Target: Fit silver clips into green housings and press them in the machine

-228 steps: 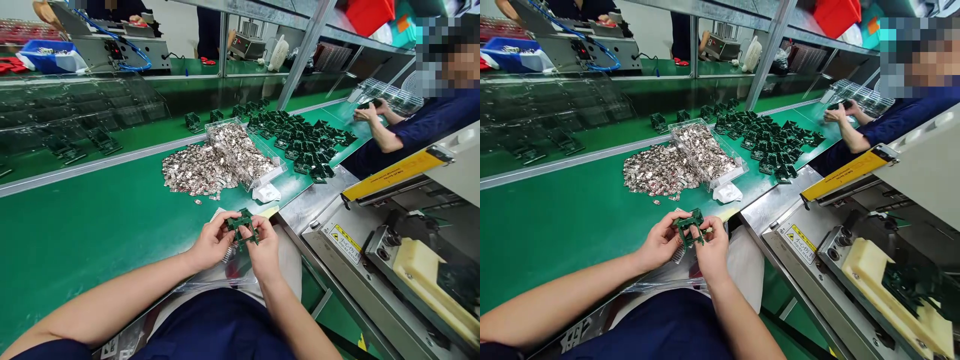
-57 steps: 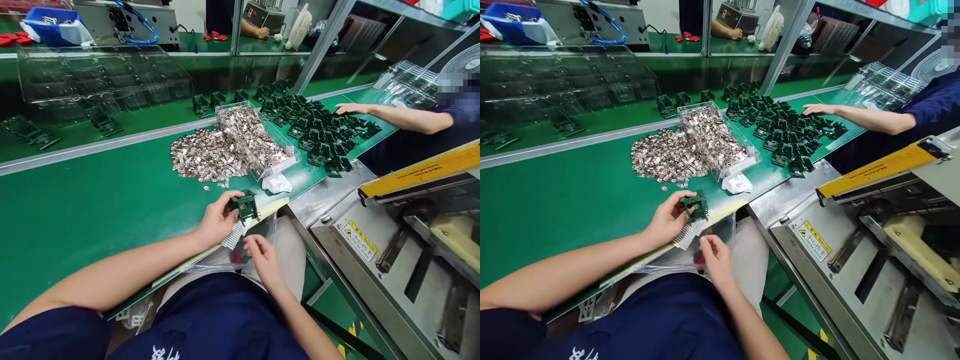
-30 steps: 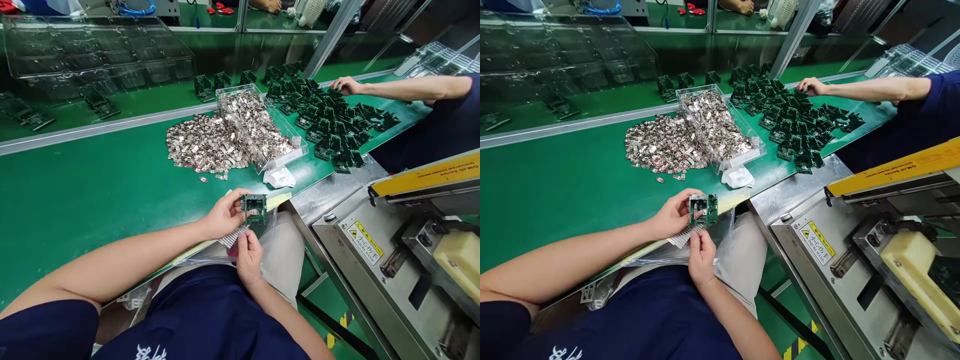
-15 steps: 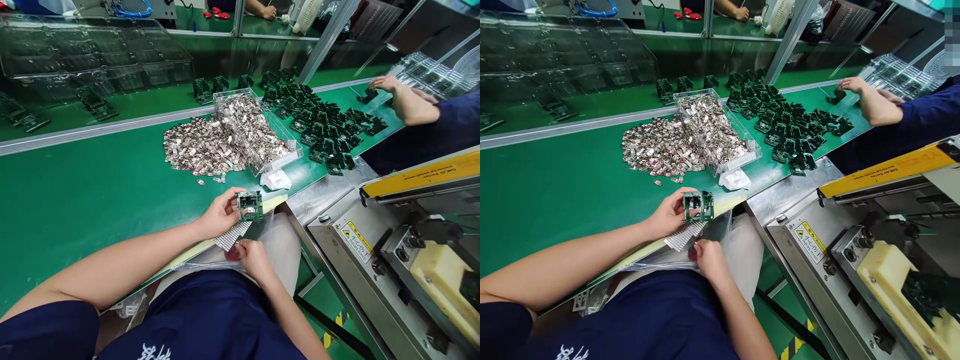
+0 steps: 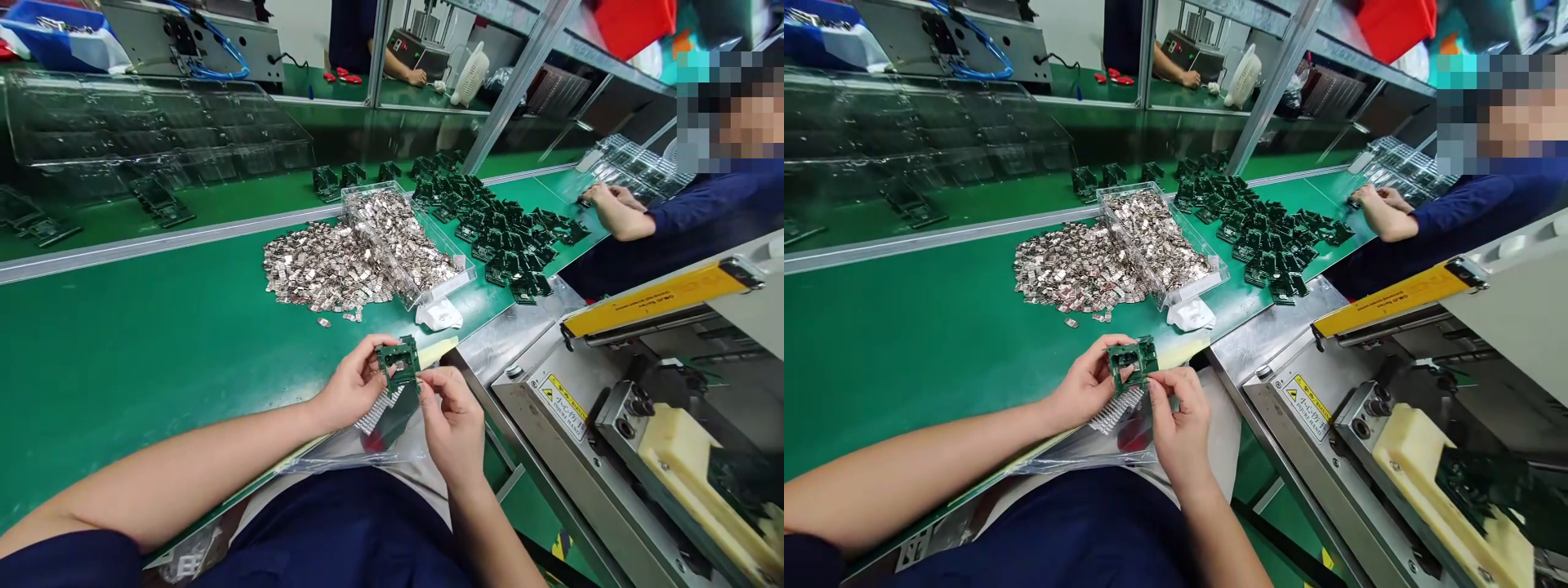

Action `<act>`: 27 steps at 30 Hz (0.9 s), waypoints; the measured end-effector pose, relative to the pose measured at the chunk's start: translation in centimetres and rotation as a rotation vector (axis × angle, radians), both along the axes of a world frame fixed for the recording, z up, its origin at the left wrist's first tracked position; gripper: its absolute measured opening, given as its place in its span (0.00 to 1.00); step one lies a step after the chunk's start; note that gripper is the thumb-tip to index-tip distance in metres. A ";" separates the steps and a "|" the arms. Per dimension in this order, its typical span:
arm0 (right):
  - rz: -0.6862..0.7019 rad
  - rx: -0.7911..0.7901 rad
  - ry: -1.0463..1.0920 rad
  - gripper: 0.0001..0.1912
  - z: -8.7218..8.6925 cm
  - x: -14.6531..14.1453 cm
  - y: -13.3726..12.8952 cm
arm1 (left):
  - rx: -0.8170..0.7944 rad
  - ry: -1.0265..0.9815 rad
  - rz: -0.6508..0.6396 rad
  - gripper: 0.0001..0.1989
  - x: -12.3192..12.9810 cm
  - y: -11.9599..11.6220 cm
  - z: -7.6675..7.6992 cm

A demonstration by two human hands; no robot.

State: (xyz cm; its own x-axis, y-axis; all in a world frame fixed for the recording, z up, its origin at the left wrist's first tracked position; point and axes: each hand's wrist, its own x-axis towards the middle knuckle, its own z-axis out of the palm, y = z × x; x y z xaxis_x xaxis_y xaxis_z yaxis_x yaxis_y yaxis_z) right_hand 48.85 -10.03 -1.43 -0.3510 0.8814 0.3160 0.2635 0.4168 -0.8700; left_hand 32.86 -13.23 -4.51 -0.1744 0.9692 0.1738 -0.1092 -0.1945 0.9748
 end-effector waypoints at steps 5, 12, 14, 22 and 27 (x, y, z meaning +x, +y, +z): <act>-0.064 0.117 -0.086 0.05 -0.5 -1.9 0.1 | -0.032 0.108 0.005 0.15 0.3 -0.6 0.3; -0.190 0.116 -0.018 0.08 -1.5 -2.6 -0.6 | -0.020 0.169 0.088 0.15 1.0 -1.2 0.5; -0.225 0.092 0.026 0.08 -2.0 -2.9 -0.9 | -0.020 0.184 0.114 0.16 1.2 -1.3 0.3; -0.079 -0.269 0.495 0.11 -2.5 -2.3 -0.4 | 0.029 0.256 0.068 0.14 1.1 -1.5 0.5; 0.134 0.053 0.145 0.35 0.9 4.4 0.6 | -0.038 0.367 -0.203 0.16 2.2 0.4 3.6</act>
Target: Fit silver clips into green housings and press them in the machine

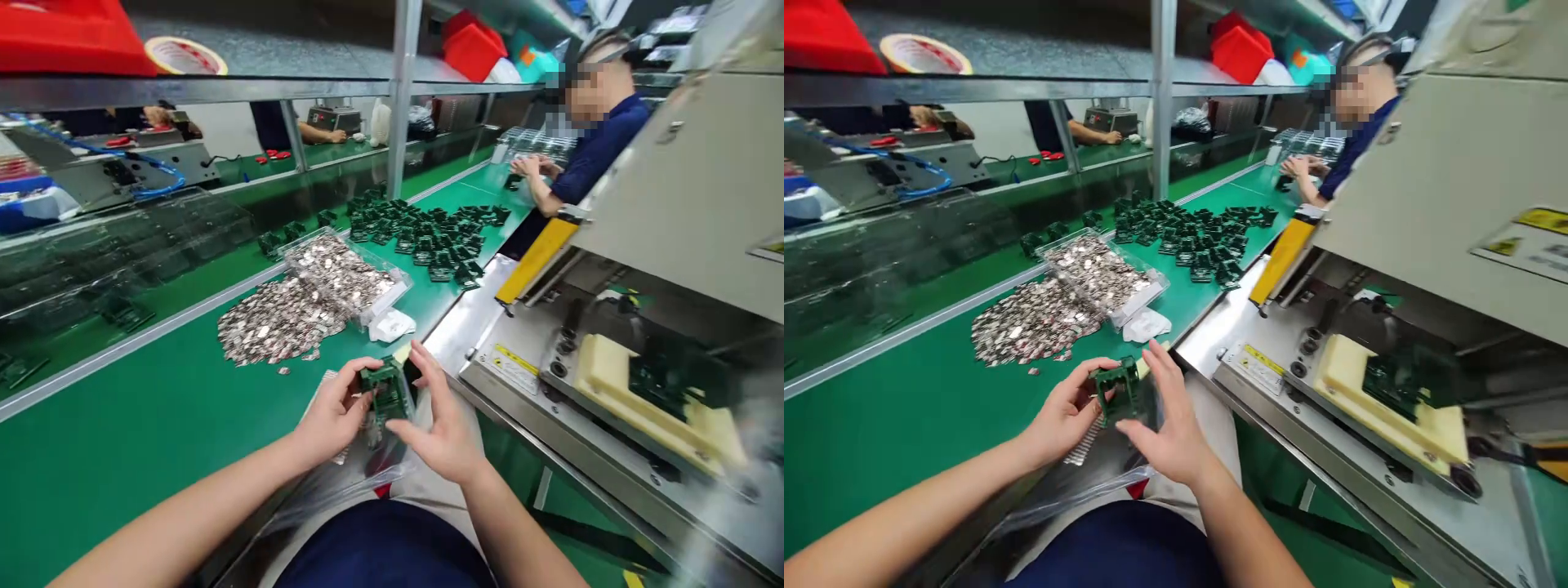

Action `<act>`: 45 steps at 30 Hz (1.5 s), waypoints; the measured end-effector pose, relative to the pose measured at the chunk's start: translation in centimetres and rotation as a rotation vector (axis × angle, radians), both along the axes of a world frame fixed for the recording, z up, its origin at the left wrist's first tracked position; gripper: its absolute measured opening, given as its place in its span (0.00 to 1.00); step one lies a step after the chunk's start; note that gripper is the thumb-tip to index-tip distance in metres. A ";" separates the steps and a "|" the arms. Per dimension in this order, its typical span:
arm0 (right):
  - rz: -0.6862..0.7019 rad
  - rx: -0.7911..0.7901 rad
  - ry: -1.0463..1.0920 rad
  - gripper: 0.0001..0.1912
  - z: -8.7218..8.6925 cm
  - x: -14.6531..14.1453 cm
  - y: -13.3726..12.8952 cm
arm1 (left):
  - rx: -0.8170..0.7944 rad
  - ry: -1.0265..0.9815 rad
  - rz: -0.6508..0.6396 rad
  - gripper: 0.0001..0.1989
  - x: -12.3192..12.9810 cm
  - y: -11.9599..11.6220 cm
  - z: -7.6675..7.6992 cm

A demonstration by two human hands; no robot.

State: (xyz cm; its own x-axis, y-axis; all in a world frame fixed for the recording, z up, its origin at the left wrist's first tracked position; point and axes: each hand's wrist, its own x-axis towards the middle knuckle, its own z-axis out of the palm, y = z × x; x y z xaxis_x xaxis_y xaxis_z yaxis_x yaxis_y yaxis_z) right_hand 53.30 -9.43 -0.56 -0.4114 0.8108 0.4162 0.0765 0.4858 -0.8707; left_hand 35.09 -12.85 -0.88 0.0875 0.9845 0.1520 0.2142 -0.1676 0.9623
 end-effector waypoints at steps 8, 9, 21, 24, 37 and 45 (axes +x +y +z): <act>-0.677 0.204 0.175 0.34 3.7 16.9 -3.1 | 0.193 0.135 -0.656 0.32 13.0 9.7 6.0; -0.895 0.243 0.287 0.34 3.6 19.0 -3.6 | 0.289 0.169 -0.636 0.32 15.6 10.9 6.7; -1.074 0.106 -0.031 0.35 5.7 27.7 0.8 | 0.082 -0.134 -0.428 0.30 22.9 14.0 7.9; -0.850 -0.058 -0.243 0.33 6.9 27.2 2.5 | -0.036 -0.112 -0.381 0.27 15.5 12.4 5.9; -0.851 -0.105 -0.585 0.35 8.8 28.5 2.2 | -0.288 0.028 -0.618 0.32 10.3 10.6 -2.6; -0.842 -0.034 -0.545 0.36 7.4 28.9 2.1 | -0.282 0.025 -0.604 0.29 9.7 10.8 -3.1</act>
State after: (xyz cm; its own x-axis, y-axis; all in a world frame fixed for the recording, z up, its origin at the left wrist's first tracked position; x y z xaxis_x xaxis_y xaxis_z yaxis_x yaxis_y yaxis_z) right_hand 82.23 -7.34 6.87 0.1742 0.9337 0.3128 0.7762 0.0652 -0.6271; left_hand 44.83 -2.07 -4.00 0.6363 0.7630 -0.1139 0.1849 -0.0076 0.9827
